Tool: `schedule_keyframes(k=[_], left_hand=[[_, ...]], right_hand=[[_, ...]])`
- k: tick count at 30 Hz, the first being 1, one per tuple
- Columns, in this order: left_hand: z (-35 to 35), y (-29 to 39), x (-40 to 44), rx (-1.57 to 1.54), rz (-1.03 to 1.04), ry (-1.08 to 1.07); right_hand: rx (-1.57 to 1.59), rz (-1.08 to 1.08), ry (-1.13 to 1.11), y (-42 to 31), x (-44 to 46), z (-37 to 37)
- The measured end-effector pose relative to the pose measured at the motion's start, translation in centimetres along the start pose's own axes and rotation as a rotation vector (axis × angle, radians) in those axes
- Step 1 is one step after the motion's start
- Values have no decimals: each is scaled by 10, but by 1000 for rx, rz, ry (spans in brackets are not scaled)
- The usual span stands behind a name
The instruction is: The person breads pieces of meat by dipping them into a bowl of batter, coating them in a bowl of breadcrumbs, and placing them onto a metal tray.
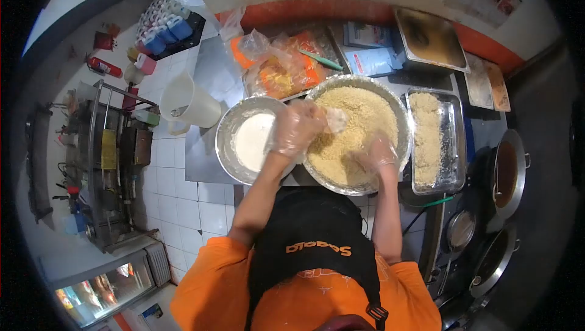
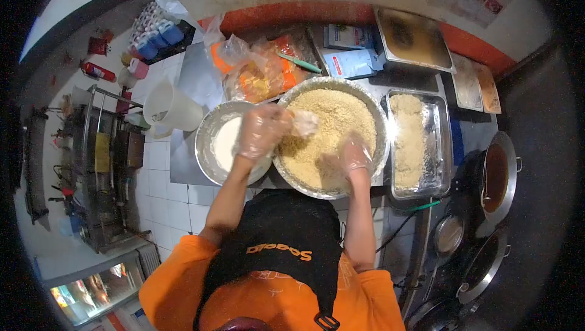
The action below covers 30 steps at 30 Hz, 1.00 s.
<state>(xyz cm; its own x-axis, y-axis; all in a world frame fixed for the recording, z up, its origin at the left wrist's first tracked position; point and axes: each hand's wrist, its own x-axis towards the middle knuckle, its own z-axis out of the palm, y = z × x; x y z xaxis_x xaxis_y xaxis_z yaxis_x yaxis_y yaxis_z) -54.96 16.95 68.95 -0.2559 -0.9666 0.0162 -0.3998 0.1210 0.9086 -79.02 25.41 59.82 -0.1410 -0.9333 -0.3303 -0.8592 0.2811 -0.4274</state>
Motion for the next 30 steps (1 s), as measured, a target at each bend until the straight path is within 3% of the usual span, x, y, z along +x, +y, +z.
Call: schedule_keyframes(k=[1, 3, 4, 5, 7, 8, 9, 11, 13, 15, 17, 18, 19, 20, 21, 23, 24, 25, 27, 28, 29, 30], left_hand=[[16, -18, 2, -4, 9, 6], [43, -60, 3, 573, 0, -88], [46, -66, 4, 572, 9, -95], [49, -74, 4, 572, 49, -83], [49, -75, 0, 567, 81, -78], [48, -76, 5, 557, 115, -32], [46, -76, 7, 549, 148, 18], [45, -92, 7, 437, 162, 26], [46, -99, 6, 205, 188, 21], [45, -98, 2, 309, 281, 48], [56, -116, -12, 420, 340, 58], [76, -149, -7, 312, 285, 69], [88, -164, 2, 203, 240, 85], [89, -157, -1, -100, 186, 64], [85, -143, -3, -106, 184, 64], [72, -104, -7, 758, 590, -146], [71, -85, -3, 790, 408, -467], [74, -82, -9, 790, 403, -471], [79, -79, -26, 931, 382, -384], [74, -80, -36, 922, 455, -357], [75, -81, -34, 920, 464, -366], [73, -75, -36, 948, 339, -495]], right_hand=[[-5, -4, 9, 9, 2, 11], [-29, 293, 118, 28, 13, 47], [-171, 165, 191, 15, 13, 48], [-170, 176, 193, 7, 13, 44], [389, 219, 146, -5, 8, 32], [338, 80, 214, 2, 10, 39], [334, 77, 210, -2, 9, 36], [108, 237, -33, -17, 11, 29], [149, 235, -31, -22, 13, 38], [179, 233, -28, -19, 21, 43], [234, 81, 218, -16, 20, 52], [143, 110, 88, -39, 13, 26], [141, 102, 98, -35, 22, 36], [104, 79, 114, -24, 31, 57], [65, 60, 124, -16, 35, 69], [44, -8, 135, -33, 24, 33], [37, -70, 136, -39, 15, 23], [39, -68, 130, -40, 14, 27], [-400, -357, 467, -38, 19, 36], [-1358, -475, 300, -31, 24, 45], [-1357, -463, 296, -19, 27, 51], [-943, -442, 194, -13, 25, 51]])
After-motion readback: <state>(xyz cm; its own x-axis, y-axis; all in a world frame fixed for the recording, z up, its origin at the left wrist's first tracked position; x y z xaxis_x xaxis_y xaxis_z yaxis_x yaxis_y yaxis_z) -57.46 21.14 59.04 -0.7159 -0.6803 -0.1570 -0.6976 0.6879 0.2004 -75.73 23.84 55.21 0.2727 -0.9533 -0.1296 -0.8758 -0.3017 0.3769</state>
